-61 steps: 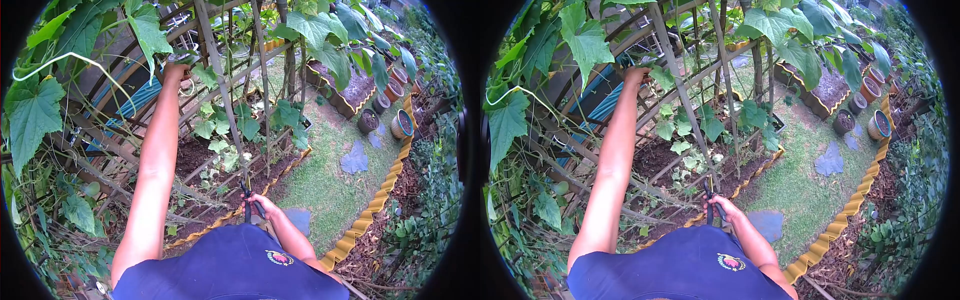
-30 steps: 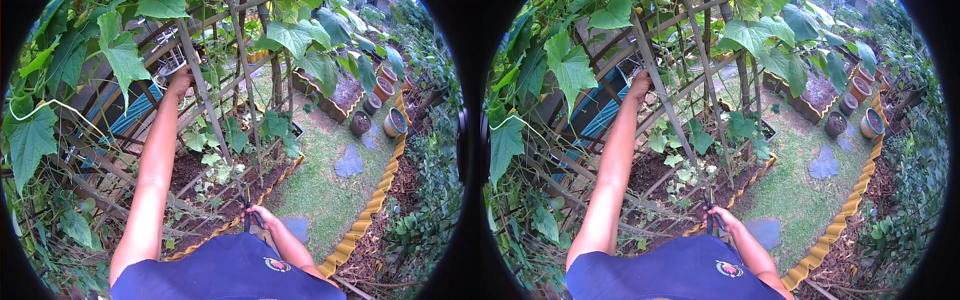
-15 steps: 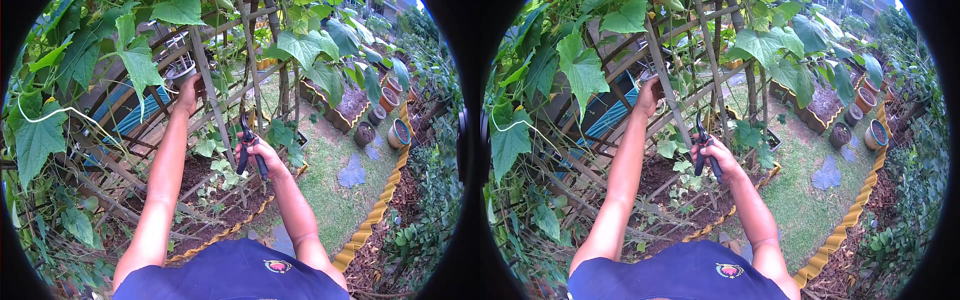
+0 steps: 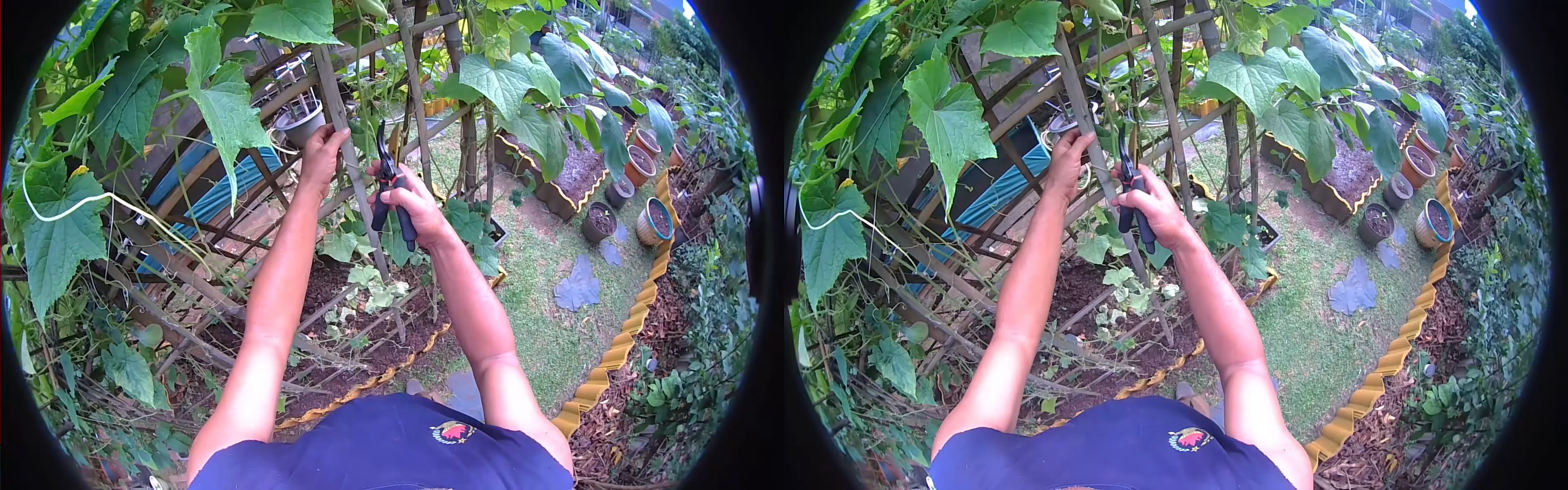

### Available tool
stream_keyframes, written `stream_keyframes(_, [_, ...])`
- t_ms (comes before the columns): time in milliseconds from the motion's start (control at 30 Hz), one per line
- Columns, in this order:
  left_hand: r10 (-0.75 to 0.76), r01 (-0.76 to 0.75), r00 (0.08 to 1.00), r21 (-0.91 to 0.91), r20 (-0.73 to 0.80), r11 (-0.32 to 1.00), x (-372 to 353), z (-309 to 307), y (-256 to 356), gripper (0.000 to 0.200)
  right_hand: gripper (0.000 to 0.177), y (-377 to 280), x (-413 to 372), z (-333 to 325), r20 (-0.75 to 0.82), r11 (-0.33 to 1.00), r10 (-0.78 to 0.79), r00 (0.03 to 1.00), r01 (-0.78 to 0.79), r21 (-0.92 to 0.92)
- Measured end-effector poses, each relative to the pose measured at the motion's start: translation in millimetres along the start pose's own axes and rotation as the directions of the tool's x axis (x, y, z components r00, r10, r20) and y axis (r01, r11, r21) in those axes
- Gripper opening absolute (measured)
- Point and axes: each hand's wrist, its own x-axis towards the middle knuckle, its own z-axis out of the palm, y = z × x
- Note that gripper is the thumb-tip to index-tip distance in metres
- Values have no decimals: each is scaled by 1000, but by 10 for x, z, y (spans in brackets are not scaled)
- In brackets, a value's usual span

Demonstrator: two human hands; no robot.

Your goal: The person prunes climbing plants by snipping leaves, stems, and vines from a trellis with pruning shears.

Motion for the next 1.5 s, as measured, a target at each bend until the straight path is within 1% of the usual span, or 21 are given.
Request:
stream_keyframes(100, [51,-48,998,55,-43,997,9,46,10,29,62,-30,206,100,17,999,-20,1000,19,35])
stream_keyframes(133, [68,-63,996,79,-53,995,10,53,20,29,61,-21,261,104,27,997,29,999,-31,68])
stream_keyframes(233, [52,-46,997,112,-54,993,33,48,16,27,61,78,403,156,-30,992,1,1000,3,128])
stream_keyframes(400, [54,-50,997,67,-58,997,69,79,-8,26,61,115,449,175,-84,995,-51,995,58,83])
stream_keyframes(500, [46,-43,997,54,-61,998,98,83,-25,27,61,75,433,153,-97,999,-44,994,45,6])
stream_keyframes(533, [34,-31,998,58,-55,998,121,76,-51,27,73,92,439,132,-106,1000,-22,994,22,-6])
stream_keyframes(633, [35,-32,999,82,-29,996,176,82,-109,26,82,195,445,118,-202,993,-91,975,74,-89])
stream_keyframes(667, [46,-44,999,85,-27,995,186,96,-134,25,89,204,430,100,-201,993,-81,976,61,-106])
stream_keyframes(767, [66,-60,997,132,-41,989,148,168,-80,25,82,209,388,98,-191,973,-73,979,28,-230])
stream_keyframes(867, [78,-66,995,160,-66,985,155,162,-90,25,79,265,393,66,-128,856,-146,981,60,-513])
stream_keyframes(967, [98,-79,989,171,-108,982,200,147,-164,26,78,247,384,99,-109,784,-144,984,47,-619])
stream_keyframes(1067, [99,-68,986,219,-137,973,220,123,-176,26,81,149,368,141,-110,805,-118,987,30,-593])
stream_keyframes(1133, [114,-70,981,260,-157,963,198,130,-158,27,81,122,348,163,-115,789,-119,986,23,-614])
stream_keyframes(1333, [121,-91,984,216,-133,972,190,118,-164,25,79,131,265,235,-150,756,-179,972,39,-653])
stream_keyframes(1433, [79,-64,992,134,-103,989,175,128,-143,25,80,136,262,233,-154,744,-182,971,34,-667])
stream_keyframes(1500, [97,-91,990,64,-99,994,155,177,-124,24,79,129,265,235,-146,717,-189,971,35,-696])
